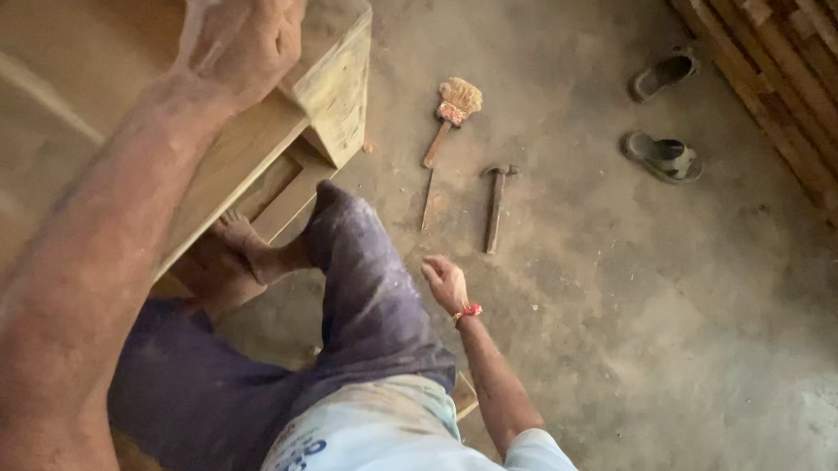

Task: The person sands the surface of a wooden furniture component using a piece of sandpaper and then brushes away the sawdust with a brush.

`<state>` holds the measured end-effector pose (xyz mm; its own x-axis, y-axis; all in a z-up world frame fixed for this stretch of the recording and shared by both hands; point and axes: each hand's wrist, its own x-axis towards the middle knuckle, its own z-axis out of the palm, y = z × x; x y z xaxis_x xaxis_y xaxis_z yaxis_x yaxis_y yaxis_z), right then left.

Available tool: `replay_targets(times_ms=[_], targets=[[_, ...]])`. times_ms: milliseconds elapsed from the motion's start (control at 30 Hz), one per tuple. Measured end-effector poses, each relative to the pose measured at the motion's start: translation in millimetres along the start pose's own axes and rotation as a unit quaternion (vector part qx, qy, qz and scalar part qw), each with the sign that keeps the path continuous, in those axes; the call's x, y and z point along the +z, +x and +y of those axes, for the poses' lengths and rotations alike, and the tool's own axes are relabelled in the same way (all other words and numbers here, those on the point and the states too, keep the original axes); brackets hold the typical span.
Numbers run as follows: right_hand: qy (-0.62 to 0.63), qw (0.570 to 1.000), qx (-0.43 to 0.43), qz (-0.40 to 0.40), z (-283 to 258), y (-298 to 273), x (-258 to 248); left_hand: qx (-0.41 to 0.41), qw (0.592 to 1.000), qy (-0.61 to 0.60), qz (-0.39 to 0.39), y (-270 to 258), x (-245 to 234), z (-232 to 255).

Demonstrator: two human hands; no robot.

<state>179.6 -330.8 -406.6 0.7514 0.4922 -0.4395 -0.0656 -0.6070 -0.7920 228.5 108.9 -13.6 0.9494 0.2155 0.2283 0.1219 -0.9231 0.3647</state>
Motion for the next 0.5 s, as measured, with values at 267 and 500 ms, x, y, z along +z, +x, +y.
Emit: replay_targets(times_ms=[267,500], targets=[[-0.073,0.994,0.059,-0.057,39.2,86.3,28.0,0.169,0.981,-0.031,0.087,12.4,-9.3,-1.9],[-0.276,0.959,0.050,-0.053,52.7,253.0,51.0,0.082,0.996,-0.017,0.038,21.6,-12.7,11.8]])
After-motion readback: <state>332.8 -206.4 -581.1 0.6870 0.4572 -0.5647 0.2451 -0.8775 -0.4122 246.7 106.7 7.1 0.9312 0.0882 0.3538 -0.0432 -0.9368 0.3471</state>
